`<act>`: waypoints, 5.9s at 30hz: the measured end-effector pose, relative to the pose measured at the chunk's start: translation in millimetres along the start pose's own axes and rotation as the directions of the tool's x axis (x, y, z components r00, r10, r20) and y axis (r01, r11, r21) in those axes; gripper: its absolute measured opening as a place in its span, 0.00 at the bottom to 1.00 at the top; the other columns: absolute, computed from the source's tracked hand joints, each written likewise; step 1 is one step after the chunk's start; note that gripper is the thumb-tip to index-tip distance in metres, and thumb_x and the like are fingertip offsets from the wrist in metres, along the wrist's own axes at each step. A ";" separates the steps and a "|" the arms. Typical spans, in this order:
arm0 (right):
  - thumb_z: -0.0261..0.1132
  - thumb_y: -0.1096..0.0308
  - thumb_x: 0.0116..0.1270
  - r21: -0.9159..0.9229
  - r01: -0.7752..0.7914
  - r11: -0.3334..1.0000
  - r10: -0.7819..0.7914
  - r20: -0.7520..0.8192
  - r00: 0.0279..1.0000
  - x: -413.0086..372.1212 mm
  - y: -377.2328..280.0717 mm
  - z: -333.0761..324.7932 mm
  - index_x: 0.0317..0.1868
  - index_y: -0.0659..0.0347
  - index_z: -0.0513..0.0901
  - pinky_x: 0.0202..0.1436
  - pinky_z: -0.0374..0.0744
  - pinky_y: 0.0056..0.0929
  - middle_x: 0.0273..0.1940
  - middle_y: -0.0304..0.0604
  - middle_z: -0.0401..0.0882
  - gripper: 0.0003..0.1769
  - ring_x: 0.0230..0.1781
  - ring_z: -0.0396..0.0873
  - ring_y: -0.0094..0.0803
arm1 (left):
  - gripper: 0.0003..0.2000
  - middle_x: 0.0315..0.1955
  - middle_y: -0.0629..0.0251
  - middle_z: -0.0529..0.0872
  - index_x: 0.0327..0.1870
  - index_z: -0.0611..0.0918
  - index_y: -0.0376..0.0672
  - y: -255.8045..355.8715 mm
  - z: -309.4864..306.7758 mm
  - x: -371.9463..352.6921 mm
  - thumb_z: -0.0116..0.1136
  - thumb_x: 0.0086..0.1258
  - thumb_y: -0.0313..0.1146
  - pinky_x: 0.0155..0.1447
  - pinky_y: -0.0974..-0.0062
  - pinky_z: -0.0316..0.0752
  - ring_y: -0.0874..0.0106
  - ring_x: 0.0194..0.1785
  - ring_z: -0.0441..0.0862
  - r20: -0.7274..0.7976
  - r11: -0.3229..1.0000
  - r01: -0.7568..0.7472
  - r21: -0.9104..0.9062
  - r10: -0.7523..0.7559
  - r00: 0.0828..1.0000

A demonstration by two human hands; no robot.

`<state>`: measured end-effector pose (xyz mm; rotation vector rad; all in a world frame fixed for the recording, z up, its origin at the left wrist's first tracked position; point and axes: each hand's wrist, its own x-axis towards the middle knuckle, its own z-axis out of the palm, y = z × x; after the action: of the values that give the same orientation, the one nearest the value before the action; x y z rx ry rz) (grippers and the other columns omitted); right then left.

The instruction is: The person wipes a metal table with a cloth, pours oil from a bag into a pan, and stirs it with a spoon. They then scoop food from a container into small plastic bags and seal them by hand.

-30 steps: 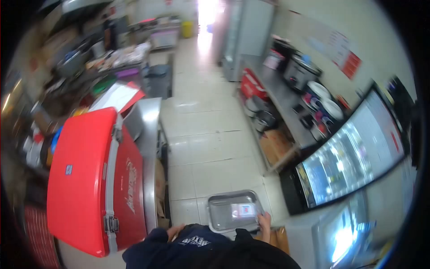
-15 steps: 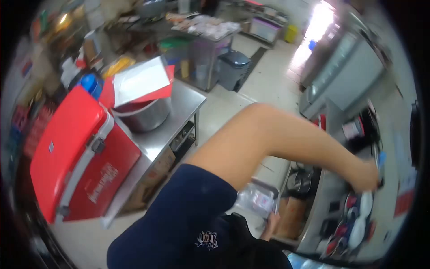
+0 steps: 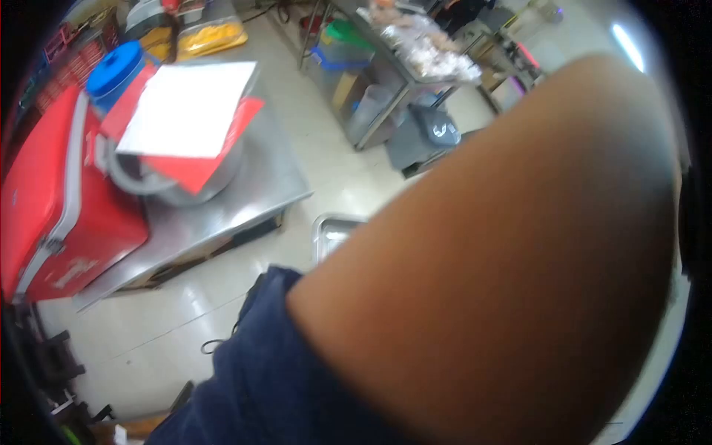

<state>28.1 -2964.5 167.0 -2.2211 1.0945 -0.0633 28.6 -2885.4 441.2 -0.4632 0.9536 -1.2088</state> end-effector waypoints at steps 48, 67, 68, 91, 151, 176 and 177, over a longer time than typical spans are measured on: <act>0.62 0.71 0.53 0.358 0.484 0.799 -0.601 0.521 0.606 955.9 -1078.2 603.6 0.48 0.60 0.75 0.18 0.69 0.25 0.27 0.35 0.75 0.20 0.20 0.69 0.23 | 0.13 0.37 0.69 0.76 0.41 0.73 0.45 1098.3 688.6 -170.6 0.41 0.69 0.44 0.44 0.76 0.70 0.77 0.40 0.74 0.515 -0.391 -0.381 0.838 0.797 0.316; 0.65 0.58 0.51 -0.042 0.817 0.575 -0.632 0.611 0.477 1008.5 -1326.8 751.7 0.26 0.66 0.79 0.34 0.77 0.27 0.27 0.47 0.80 0.16 0.28 0.79 0.33 | 0.16 0.21 0.53 0.77 0.28 0.77 0.36 1569.7 741.1 -391.0 0.46 0.61 0.42 0.28 0.62 0.68 0.61 0.24 0.75 0.141 -0.145 -0.012 0.989 0.977 -0.162; 0.63 0.58 0.55 0.284 0.634 0.720 -0.624 0.666 0.410 993.8 -1351.2 775.3 0.24 0.67 0.79 0.32 0.77 0.25 0.23 0.45 0.80 0.17 0.25 0.79 0.29 | 0.16 0.22 0.52 0.77 0.28 0.77 0.36 1589.7 753.6 -407.5 0.46 0.61 0.42 0.29 0.62 0.69 0.60 0.25 0.76 0.151 -0.148 0.034 0.988 0.972 -0.180; 0.58 0.55 0.59 0.208 0.679 0.704 -0.703 0.338 0.626 1019.1 -1825.3 1080.6 0.28 0.63 0.79 0.28 0.72 0.28 0.19 0.44 0.77 0.17 0.22 0.76 0.31 | 0.15 0.21 0.70 0.77 0.29 0.76 0.38 1923.3 1389.4 -571.8 0.45 0.67 0.41 0.29 0.80 0.66 0.79 0.25 0.72 0.473 -0.474 -0.219 0.853 0.879 -0.061; 0.56 0.41 0.58 0.947 -0.281 -0.158 -0.512 0.165 0.843 1229.5 -2351.0 1325.0 0.55 0.59 0.64 0.51 0.67 0.28 0.47 0.40 0.69 0.34 0.46 0.68 0.28 | 0.08 0.22 0.56 0.76 0.24 0.74 0.37 2022.3 2186.4 -537.8 0.50 0.61 0.31 0.32 0.66 0.68 0.56 0.29 0.74 0.913 -0.806 0.429 -0.408 -0.375 0.162; 0.55 0.42 0.58 0.699 -0.633 -0.332 -0.547 0.404 0.733 1240.8 -2344.8 1332.9 0.53 0.54 0.68 0.51 0.72 0.35 0.47 0.40 0.73 0.30 0.46 0.73 0.32 | 0.10 0.25 0.52 0.79 0.26 0.77 0.40 2049.6 2206.1 -496.4 0.50 0.61 0.36 0.35 0.58 0.70 0.52 0.32 0.76 0.898 -0.712 0.587 -0.386 -0.145 0.415; 0.56 0.42 0.58 0.666 -0.661 -0.344 -0.572 0.410 0.711 1241.5 -2345.1 1333.0 0.53 0.54 0.68 0.50 0.72 0.35 0.46 0.40 0.74 0.30 0.46 0.73 0.32 | 0.10 0.25 0.52 0.79 0.26 0.77 0.40 2048.9 2206.5 -496.9 0.50 0.61 0.36 0.35 0.58 0.70 0.52 0.32 0.76 0.898 -0.711 0.588 -0.386 -0.144 0.416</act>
<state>2876.4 -2125.3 176.1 -0.1723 0.1635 -0.0318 2983.9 -2137.6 298.3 -3.1131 1.2227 -0.6709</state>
